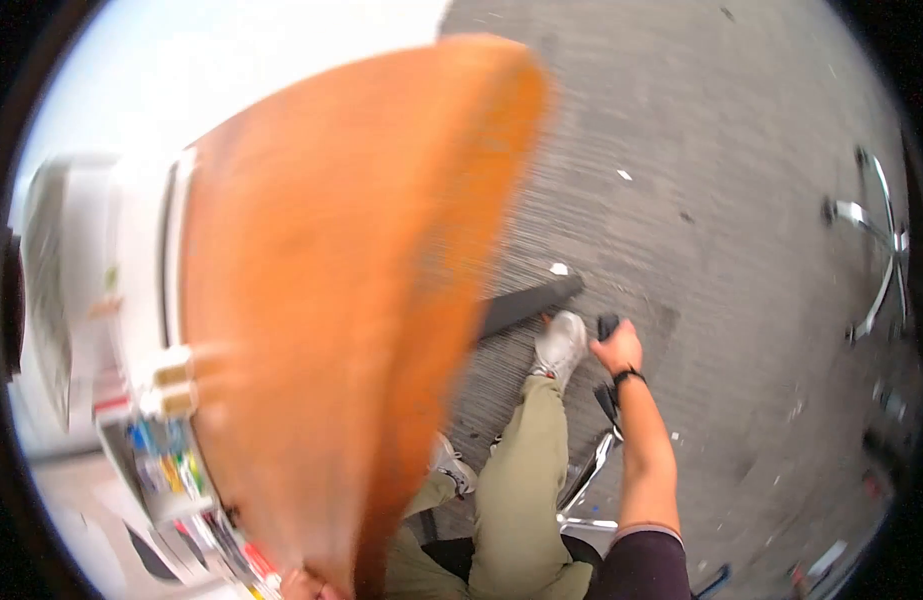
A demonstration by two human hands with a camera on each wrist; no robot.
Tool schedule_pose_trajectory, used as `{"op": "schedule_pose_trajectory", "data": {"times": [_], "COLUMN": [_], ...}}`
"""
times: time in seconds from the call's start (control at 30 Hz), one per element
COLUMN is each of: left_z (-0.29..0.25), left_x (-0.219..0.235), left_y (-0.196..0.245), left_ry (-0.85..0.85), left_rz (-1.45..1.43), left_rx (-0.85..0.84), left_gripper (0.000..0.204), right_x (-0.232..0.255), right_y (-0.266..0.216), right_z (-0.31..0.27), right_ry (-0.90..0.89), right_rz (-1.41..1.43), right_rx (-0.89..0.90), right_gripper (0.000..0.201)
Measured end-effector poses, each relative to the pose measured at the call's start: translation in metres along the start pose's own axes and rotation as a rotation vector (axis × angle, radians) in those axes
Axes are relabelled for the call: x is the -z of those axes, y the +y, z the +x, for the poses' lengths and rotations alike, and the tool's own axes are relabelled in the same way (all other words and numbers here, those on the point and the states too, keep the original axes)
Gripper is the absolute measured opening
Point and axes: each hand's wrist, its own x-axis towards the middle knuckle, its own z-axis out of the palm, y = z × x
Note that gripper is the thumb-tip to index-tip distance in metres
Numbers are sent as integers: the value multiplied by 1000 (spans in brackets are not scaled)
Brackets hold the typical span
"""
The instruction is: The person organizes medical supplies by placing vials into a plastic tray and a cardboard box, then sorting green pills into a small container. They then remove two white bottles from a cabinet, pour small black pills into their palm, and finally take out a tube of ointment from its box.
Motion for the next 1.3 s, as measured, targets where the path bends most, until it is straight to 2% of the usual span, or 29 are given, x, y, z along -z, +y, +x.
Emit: {"op": "schedule_pose_trajectory", "data": {"times": [0.1, 0.17, 0.2, 0.23, 0.3, 0.33, 0.4, 0.43, 0.5, 0.57, 0.6, 0.67, 0.73, 0.8, 0.83, 0.9, 0.93, 0.97, 1.0, 1.03, 1.07, 1.17, 1.23, 1.3], "left_z": [32, 39, 39, 38, 39, 27, 1, -16, -56, -92, -111, -143, -169, -186, -192, -202, -202, -203, -206, -204, -204, -214, -218, -219], "left_x": [-15, -21, -20, -17, -11, -7, 1, 6, 18, 35, 40, 47, 49, 55, 56, 60, 62, 60, 59, 62, 67, 78, 81, 78], "left_y": [-5, 10, 16, 20, 16, 7, -13, -28, -67, -105, -126, -166, -204, -233, -245, -263, -266, -266, -265, -263, -256, -241, -241, -245], "left_ry": [136, 273, 313, 343, 385, 440, 385, 423, 416, 447, 472, 503, 625, 674, 710, 703, 718, 684, 685, 689, 665, 693, 629, 609], "left_rz": [541, 509, 469, 428, 256, 229, 44, 16, -26, -44, -60, -86, -111, -137, -157, -150, -133, -149, -166, -178, -186, -204, -155, -120], "left_rx": [-684, -772, -779, -789, -840, -836, -770, -767, -643, -623, -580, -539, -337, -280, -232, -248, -248, -319, -280, -246, -319, -386, -273, -291], "left_gripper": [29, 30, 27, 24, 25, 25, 27, 27, 28, 27, 25, 24, 21, 23, 25, 25, 25, 25, 26, 26, 26, 26, 23, 23], "right_x": [51, 97, 120, 136, 179, 211, 250, 261, 273, 271, 265, 244, 227, 213, 209, 202, 176, 166, 160, 153, 150, 130, 110, 97], "right_y": [-10, -16, -20, -18, -23, -53, -88, -93, -114, -132, -105, -88, -48, 0, 9, 42, 177, 167, 153, 141, 139, 147, 149, 163], "right_z": [-65, -110, -131, -148, -199, -249, -347, -383, -466, -544, -543, -575, -586, -582, -584, -585, -507, -515, -517, -524, -531, -549, -558, -580], "right_ry": [-29, -72, -120, -109, -370, -446, -580, -634, -673, -746, -837, -735, -668, -462, -446, -604, -646, -768, -879, -975, -1073, -963, -929, -908], "right_rz": [76, 118, 84, 6, 220, 286, 335, 318, 242, 133, 53, -84, -211, -635, -631, -680, -586, -562, -501, -366, -230, -118, -65, -16], "right_rx": [117, 270, 257, 336, 235, 199, 129, 98, 2, 86, 49, 130, 146, 395, 379, 380, 989, 630, 277, 250, 238, 252, 255, 230], "right_gripper": [63, 61, 59, 46, 33, 34, 36, 37, 34, 36, 40, 43, 42, 35, 35, 31, 36, 30, 40, 41, 42, 42, 42, 42]}}
